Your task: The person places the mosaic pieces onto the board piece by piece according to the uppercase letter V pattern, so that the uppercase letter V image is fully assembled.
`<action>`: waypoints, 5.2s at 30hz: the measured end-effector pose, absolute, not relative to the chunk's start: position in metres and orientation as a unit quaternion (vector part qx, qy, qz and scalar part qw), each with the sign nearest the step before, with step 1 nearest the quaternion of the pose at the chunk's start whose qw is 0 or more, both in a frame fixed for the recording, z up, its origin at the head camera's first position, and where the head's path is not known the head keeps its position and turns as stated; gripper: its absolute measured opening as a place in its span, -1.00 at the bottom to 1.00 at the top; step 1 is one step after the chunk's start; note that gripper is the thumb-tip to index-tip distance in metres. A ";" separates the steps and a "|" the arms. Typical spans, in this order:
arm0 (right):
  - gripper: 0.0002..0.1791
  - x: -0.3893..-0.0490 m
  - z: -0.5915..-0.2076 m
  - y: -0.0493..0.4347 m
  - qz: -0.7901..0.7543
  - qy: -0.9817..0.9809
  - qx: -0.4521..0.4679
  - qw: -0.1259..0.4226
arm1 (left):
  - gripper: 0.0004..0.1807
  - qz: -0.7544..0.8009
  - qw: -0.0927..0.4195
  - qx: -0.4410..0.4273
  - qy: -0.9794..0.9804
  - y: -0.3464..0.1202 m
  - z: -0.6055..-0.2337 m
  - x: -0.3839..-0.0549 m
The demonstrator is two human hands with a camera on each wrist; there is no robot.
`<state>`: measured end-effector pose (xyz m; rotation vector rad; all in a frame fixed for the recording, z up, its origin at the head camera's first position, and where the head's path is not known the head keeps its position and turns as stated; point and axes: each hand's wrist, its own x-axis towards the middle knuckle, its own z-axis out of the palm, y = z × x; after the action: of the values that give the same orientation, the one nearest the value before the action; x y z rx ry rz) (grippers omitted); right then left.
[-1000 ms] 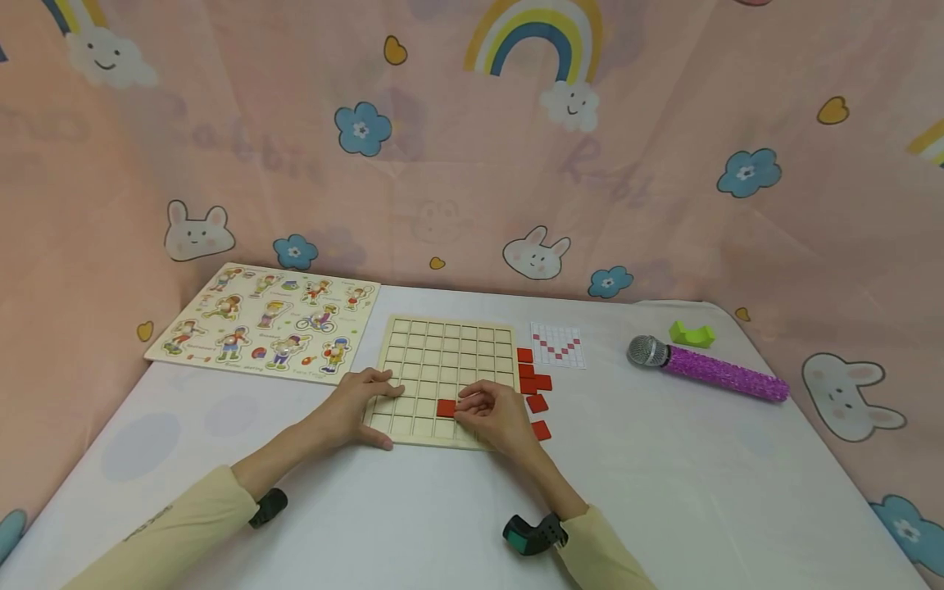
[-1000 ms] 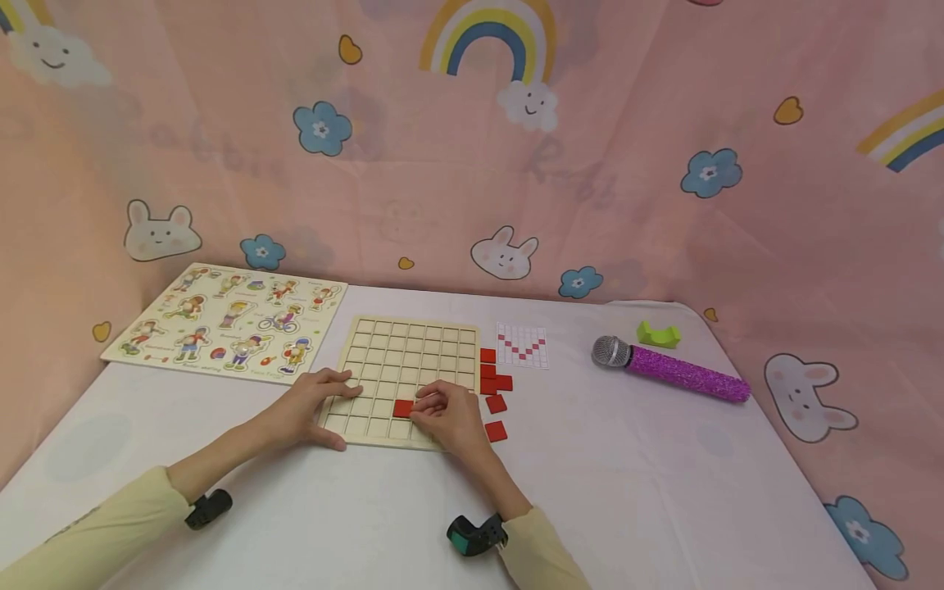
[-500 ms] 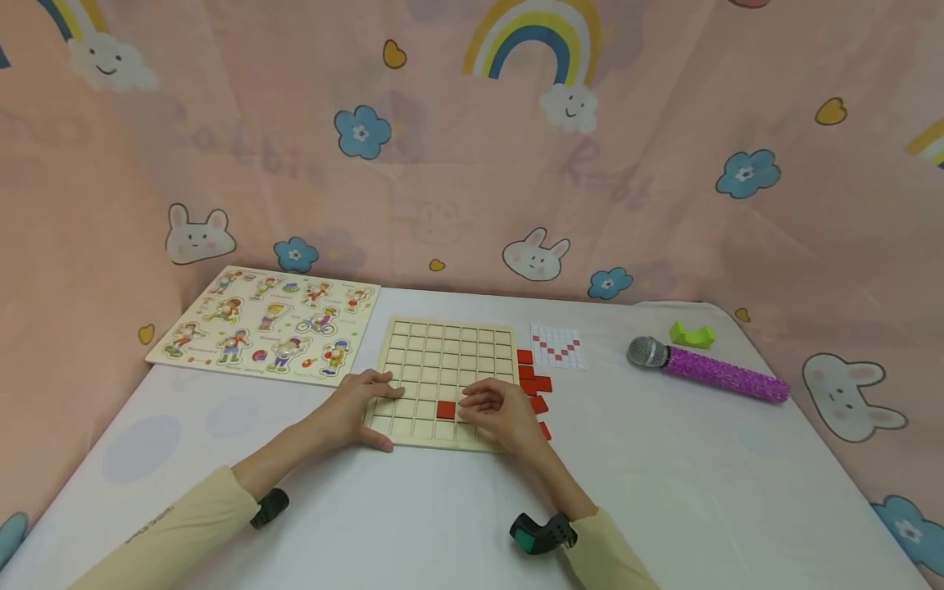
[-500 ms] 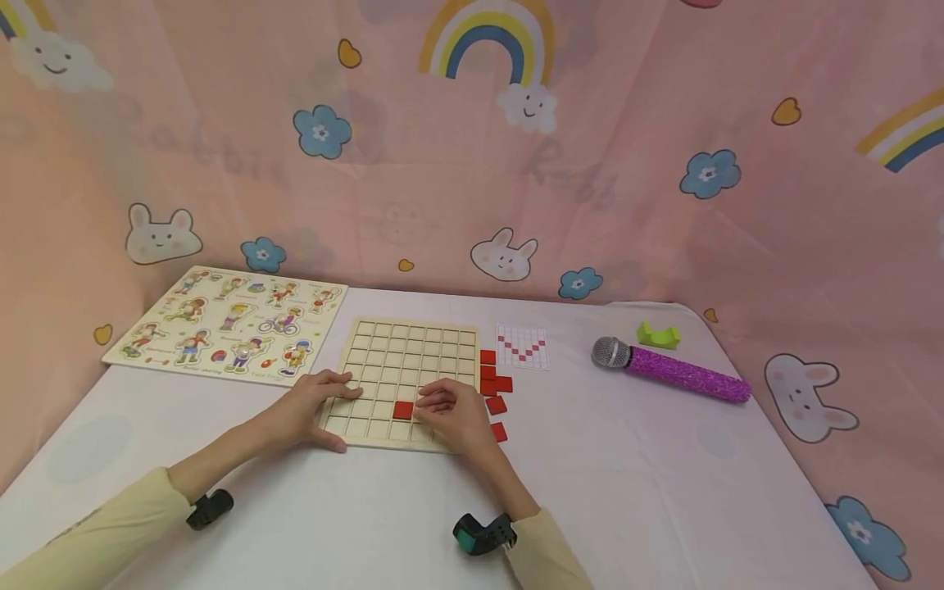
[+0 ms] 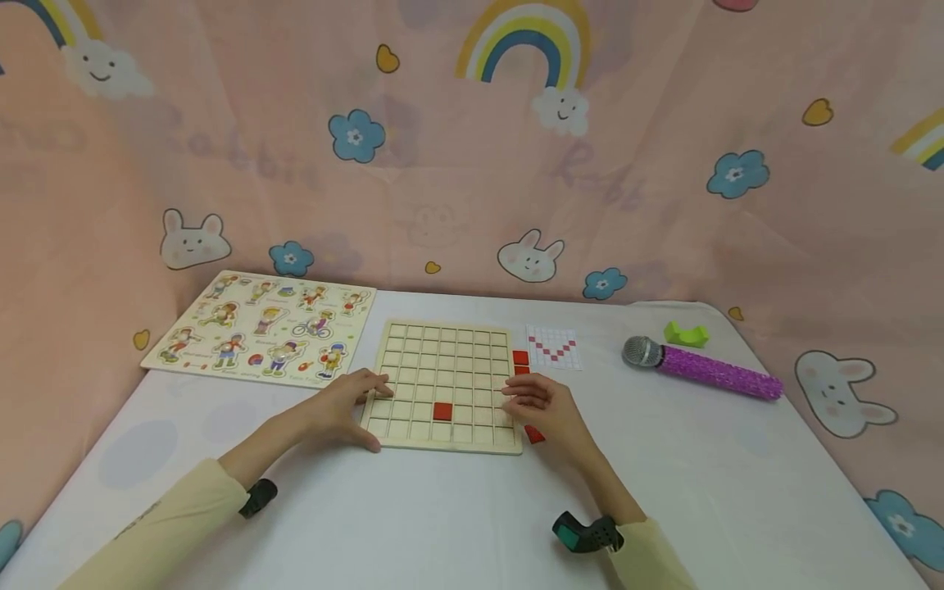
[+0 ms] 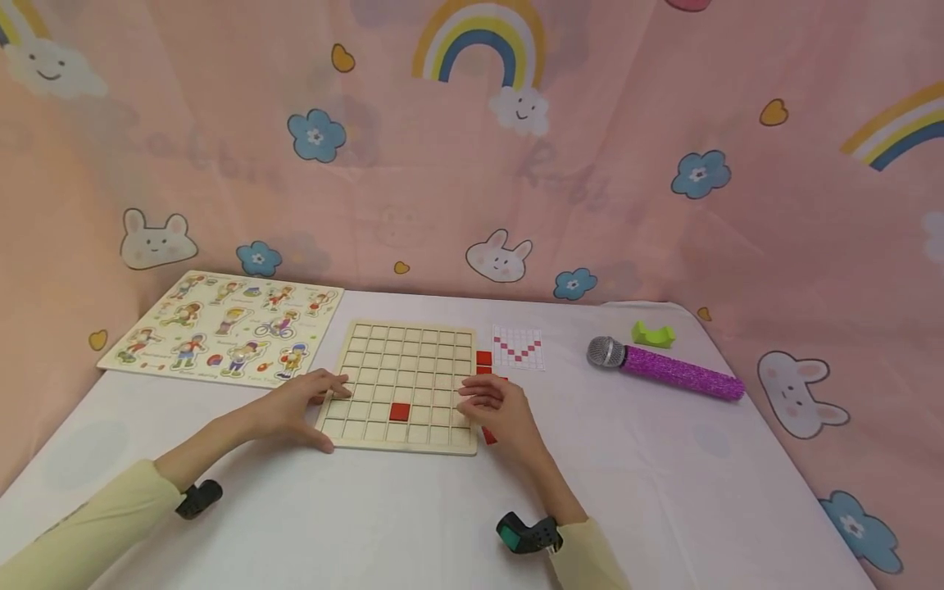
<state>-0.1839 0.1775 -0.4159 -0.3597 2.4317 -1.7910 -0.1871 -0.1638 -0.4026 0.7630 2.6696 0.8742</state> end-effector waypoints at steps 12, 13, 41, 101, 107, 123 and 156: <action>-0.57 -0.176 -0.420 0.226 -0.564 0.819 -0.096 0.040 | -0.15 0.305 0.111 0.257 0.910 -0.164 -0.404 -0.189; -0.57 -0.175 -0.421 0.229 -0.560 0.822 -0.098 0.040 | -0.20 0.311 0.110 0.256 0.909 -0.165 -0.405 -0.189; -0.62 -0.171 -0.436 0.244 -0.480 0.853 -0.189 0.077 | -0.58 0.364 0.094 0.336 0.864 -0.187 -0.413 -0.196; -0.71 -0.196 -0.420 0.149 -0.573 0.813 -0.069 0.071 | -0.65 0.398 0.112 0.299 0.860 -0.183 -0.417 -0.195; -0.72 -0.198 -0.419 0.134 -0.587 0.805 -0.051 0.068 | -0.65 0.399 0.115 0.299 0.859 -0.183 -0.417 -0.196; -0.77 -0.208 -0.421 0.107 -0.587 0.805 -0.058 0.063 | -0.66 0.393 0.109 0.307 0.860 -0.183 -0.417 -0.195; -0.76 -0.213 -0.419 0.083 -0.532 0.836 -0.130 0.034 | -0.65 0.395 0.108 0.305 0.860 -0.180 -0.413 -0.193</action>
<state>-0.2135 0.0833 -0.4190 -0.3992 2.5706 -1.6372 -0.1933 -0.1799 -0.4135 0.8977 2.5293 1.1609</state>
